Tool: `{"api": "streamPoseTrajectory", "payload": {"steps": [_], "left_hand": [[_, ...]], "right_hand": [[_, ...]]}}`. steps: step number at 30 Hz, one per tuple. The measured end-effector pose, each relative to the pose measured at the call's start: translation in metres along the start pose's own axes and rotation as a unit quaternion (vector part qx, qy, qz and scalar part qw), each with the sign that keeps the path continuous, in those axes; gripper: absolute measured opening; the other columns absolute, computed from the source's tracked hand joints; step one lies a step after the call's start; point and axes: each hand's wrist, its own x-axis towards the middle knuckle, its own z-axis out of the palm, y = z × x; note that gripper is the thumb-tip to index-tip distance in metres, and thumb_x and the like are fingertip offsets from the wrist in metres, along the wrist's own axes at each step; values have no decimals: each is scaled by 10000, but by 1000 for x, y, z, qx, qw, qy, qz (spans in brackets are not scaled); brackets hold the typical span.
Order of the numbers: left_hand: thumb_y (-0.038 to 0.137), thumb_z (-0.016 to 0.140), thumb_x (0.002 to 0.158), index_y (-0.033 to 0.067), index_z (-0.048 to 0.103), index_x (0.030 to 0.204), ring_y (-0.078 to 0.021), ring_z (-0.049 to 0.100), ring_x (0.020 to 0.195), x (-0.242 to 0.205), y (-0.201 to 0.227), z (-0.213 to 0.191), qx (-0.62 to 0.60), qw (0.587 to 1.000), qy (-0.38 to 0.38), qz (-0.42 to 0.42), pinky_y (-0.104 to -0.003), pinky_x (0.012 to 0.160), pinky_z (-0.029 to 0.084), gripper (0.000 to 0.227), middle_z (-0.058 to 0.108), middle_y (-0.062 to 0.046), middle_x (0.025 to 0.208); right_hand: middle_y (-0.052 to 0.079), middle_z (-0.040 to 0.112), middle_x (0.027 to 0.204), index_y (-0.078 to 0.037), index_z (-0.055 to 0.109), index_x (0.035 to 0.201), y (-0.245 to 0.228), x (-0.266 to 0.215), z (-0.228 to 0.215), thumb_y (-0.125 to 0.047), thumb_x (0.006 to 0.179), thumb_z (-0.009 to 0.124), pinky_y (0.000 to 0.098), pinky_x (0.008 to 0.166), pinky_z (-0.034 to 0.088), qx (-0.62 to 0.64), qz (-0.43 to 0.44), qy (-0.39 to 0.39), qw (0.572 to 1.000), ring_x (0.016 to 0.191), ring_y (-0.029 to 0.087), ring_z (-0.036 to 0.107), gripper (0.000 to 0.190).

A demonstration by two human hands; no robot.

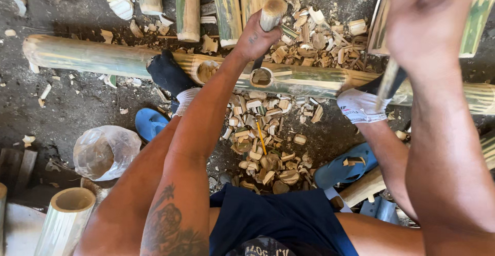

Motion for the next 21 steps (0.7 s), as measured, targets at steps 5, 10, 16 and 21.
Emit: {"api": "streamPoseTrajectory", "payload": {"steps": [5,10,16,21], "left_hand": [[128,652,880,64,575,1093,-159,671,674,3,0,9,34,993,-25,-111,-335,677,640,235,647,-40,793],[146,661,867,63,573,1082,-139,652,738,-8,0,16,41,995,-32,-80,-323,709,605,246,656,-31,846],[133,666,858,37,604,1040,-178,645,753,8,-10,6,26,996,-27,-77,-362,732,585,215,661,-85,845],[160,772,783,105,623,1145,-177,721,891,-24,-9,17,67,991,-19,-115,-362,881,619,395,700,-50,954]], "right_hand": [[122,593,767,42,312,1459,1,-11,96,-60,1049,409,352,473,529,-14,300,-277,913,558,212,588,433],[210,639,870,-14,469,1287,33,-28,72,-40,942,496,417,478,565,44,326,-230,916,593,268,644,347],[147,554,1015,-7,514,1172,25,2,32,148,997,483,316,557,437,168,-18,160,973,728,214,525,236],[114,607,738,32,382,1474,16,-40,127,-133,1039,480,425,498,570,-15,362,-324,874,608,285,659,476]]}}
